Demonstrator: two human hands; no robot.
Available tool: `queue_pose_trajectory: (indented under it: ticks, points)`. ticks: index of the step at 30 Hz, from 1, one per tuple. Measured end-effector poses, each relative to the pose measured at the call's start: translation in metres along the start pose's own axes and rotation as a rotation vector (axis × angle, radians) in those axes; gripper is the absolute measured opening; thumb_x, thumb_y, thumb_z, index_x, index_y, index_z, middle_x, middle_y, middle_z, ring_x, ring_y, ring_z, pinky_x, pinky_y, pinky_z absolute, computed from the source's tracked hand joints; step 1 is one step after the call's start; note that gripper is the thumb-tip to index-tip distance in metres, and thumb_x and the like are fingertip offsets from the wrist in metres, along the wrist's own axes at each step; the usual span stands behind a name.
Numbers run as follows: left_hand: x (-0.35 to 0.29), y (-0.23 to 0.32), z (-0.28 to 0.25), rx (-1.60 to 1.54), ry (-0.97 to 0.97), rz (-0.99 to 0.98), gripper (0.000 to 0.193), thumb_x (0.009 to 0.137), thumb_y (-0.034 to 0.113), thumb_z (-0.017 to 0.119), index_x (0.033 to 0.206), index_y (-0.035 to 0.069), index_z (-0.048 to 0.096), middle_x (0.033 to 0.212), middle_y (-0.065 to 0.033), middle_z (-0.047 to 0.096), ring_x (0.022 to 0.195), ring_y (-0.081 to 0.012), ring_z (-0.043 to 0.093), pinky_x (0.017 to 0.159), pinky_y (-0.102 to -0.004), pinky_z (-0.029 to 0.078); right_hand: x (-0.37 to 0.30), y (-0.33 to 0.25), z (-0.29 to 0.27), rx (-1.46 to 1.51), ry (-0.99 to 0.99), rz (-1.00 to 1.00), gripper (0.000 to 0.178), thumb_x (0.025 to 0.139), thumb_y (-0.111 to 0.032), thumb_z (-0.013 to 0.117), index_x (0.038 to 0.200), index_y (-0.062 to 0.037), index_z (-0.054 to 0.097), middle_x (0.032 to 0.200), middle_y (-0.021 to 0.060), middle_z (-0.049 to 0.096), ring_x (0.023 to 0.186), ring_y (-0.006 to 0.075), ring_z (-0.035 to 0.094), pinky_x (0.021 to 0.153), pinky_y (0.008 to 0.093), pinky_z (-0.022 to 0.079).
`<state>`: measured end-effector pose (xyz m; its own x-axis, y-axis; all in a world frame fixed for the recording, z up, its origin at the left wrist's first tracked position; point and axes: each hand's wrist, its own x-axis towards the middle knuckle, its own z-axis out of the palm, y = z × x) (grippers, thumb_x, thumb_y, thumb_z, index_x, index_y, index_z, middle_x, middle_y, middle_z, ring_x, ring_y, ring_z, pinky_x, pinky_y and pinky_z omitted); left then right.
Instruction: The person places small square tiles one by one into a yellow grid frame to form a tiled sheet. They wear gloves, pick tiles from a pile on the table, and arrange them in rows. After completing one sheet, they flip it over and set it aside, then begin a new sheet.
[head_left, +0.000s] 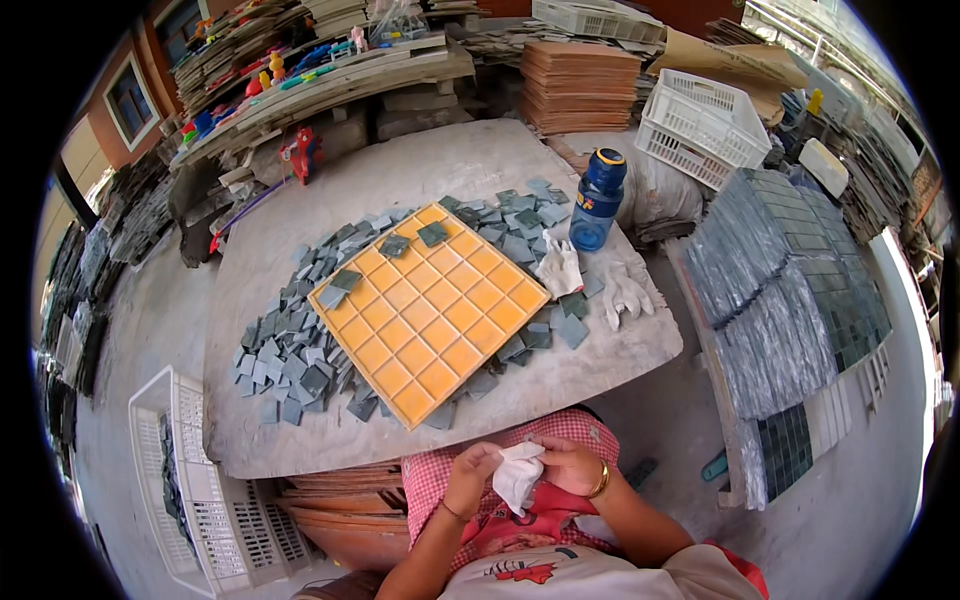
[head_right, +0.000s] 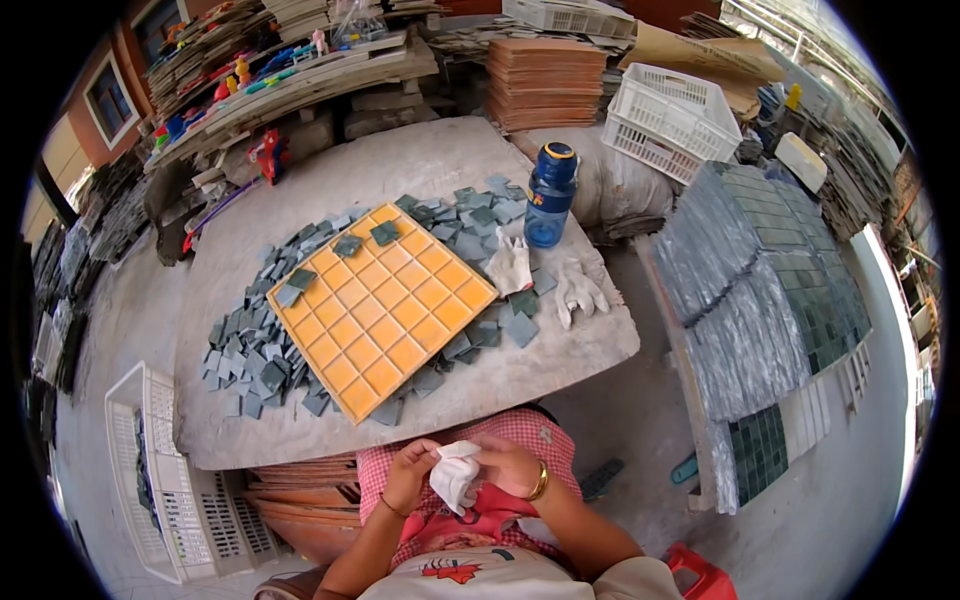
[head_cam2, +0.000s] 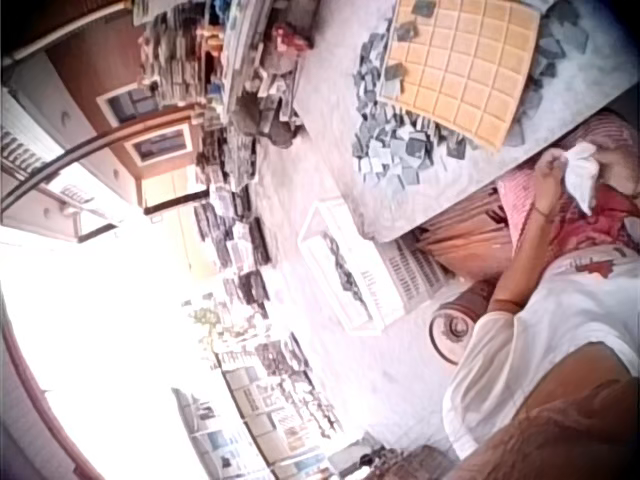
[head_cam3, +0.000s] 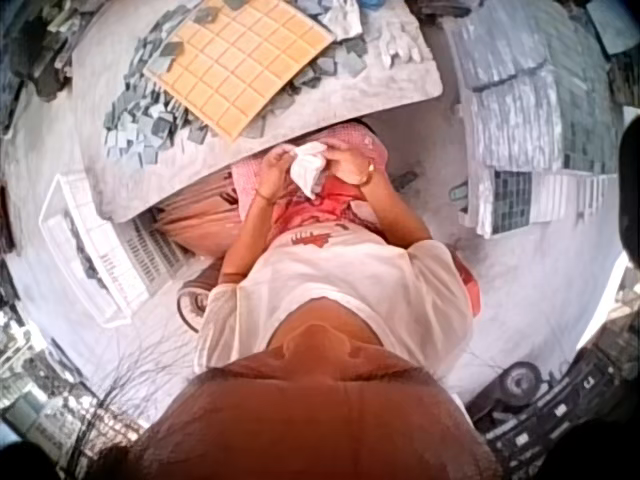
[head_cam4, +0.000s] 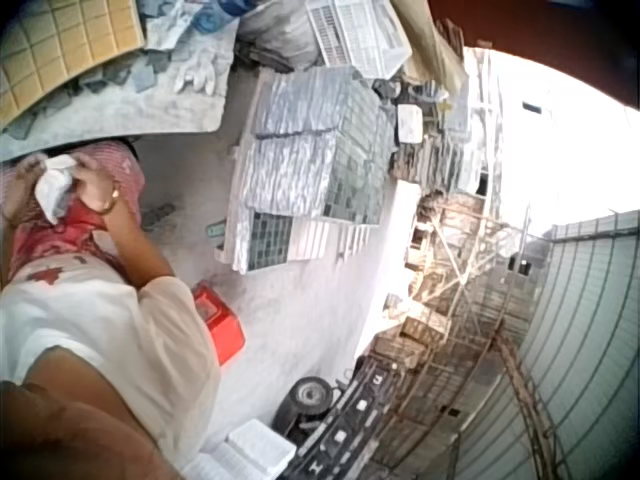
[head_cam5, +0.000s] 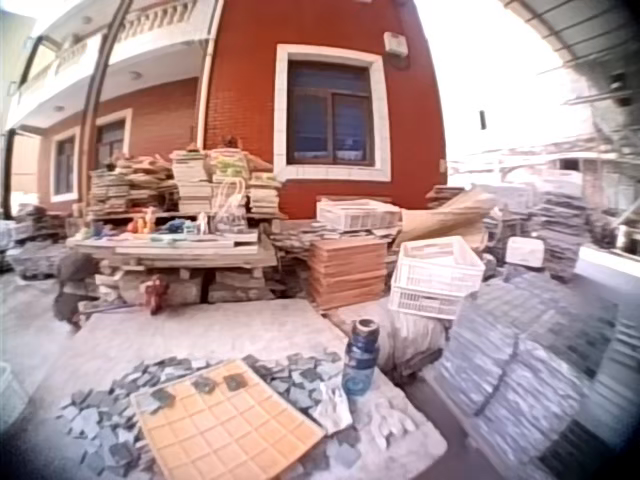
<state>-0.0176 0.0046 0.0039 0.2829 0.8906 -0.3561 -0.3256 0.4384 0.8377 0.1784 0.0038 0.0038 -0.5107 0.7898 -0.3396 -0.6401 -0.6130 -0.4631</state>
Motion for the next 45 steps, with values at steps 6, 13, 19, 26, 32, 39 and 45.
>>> queue_pose_trajectory:
  ticks: [6,13,19,26,32,39,45]
  points:
    - [-0.006,-0.006,0.018,0.322,0.035,0.284,0.018,0.094,0.019,0.055,0.093,0.001,0.059,0.079,0.0011,0.056,0.069,-0.0052,0.048,0.061,-0.0197,0.04,0.008,0.017,-0.003,-0.436,0.307,-0.131,0.022,0.094,-0.022,0.054,0.098,-0.0034,0.065,0.086,0.0019,0.065,0.077,0.0099,0.061,0.068,0.0235,0.047]
    - [-0.007,-0.009,0.016,-0.014,0.062,0.057,0.025,0.094,0.021,0.055,0.086,-0.001,0.063,0.081,-0.0025,0.062,0.075,-0.0081,0.056,0.07,-0.0233,0.046,0.003,0.012,0.022,-1.105,0.305,-0.353,0.023,0.086,-0.024,0.064,0.087,-0.0009,0.064,0.073,0.0047,0.06,0.067,0.0121,0.057,0.061,0.0259,0.045]
    - [-0.012,-0.001,0.019,0.247,0.154,0.21,0.016,0.089,0.018,0.062,0.084,0.003,0.061,0.077,0.0005,0.058,0.074,-0.0062,0.05,0.066,-0.0232,0.042,0.019,0.017,-0.006,-1.286,0.355,-0.561,0.021,0.082,-0.019,0.067,0.089,0.0001,0.061,0.078,0.0099,0.062,0.068,0.0183,0.061,0.061,0.0292,0.047]
    - [-0.002,0.005,0.005,0.67,-0.004,0.639,0.041,0.075,0.016,0.074,0.109,0.0,0.056,0.091,-0.0118,0.062,0.086,-0.0237,0.06,0.08,-0.0313,0.047,0.012,0.009,-0.018,-0.457,0.147,-0.077,0.017,0.089,-0.009,0.055,0.104,-0.0019,0.057,0.102,0.0093,0.062,0.095,0.0236,0.062,0.081,0.0348,0.052]
    - [-0.005,-0.024,-0.025,0.849,-0.094,0.355,0.049,0.073,0.012,0.074,0.117,0.001,0.055,0.105,-0.0161,0.061,0.097,-0.0327,0.06,0.085,-0.0368,0.048,0.013,0.003,-0.013,-0.004,0.203,-0.093,0.022,0.094,-0.014,0.046,0.11,-0.0023,0.055,0.112,0.0125,0.061,0.104,0.0227,0.06,0.089,0.0364,0.049]
    - [-0.023,0.033,0.024,1.028,-0.07,0.991,0.032,0.08,0.008,0.062,0.111,0.002,0.055,0.1,-0.0157,0.06,0.09,-0.0341,0.06,0.076,-0.0401,0.051,0.011,0.017,0.014,-1.1,0.344,-0.517,0.005,0.088,-0.002,0.057,0.093,-0.0006,0.056,0.078,0.0035,0.062,0.071,0.0088,0.059,0.064,0.0225,0.048]
    - [-0.03,0.008,0.025,1.252,-0.072,0.524,0.023,0.079,0.004,0.056,0.101,-0.001,0.053,0.083,-0.0199,0.064,0.076,-0.0353,0.064,0.062,-0.0449,0.053,0.018,0.025,0.012,-0.739,0.449,-0.474,0.006,0.089,-0.005,0.055,0.093,-0.0013,0.056,0.077,0.0023,0.062,0.067,0.0065,0.057,0.056,0.0203,0.045]
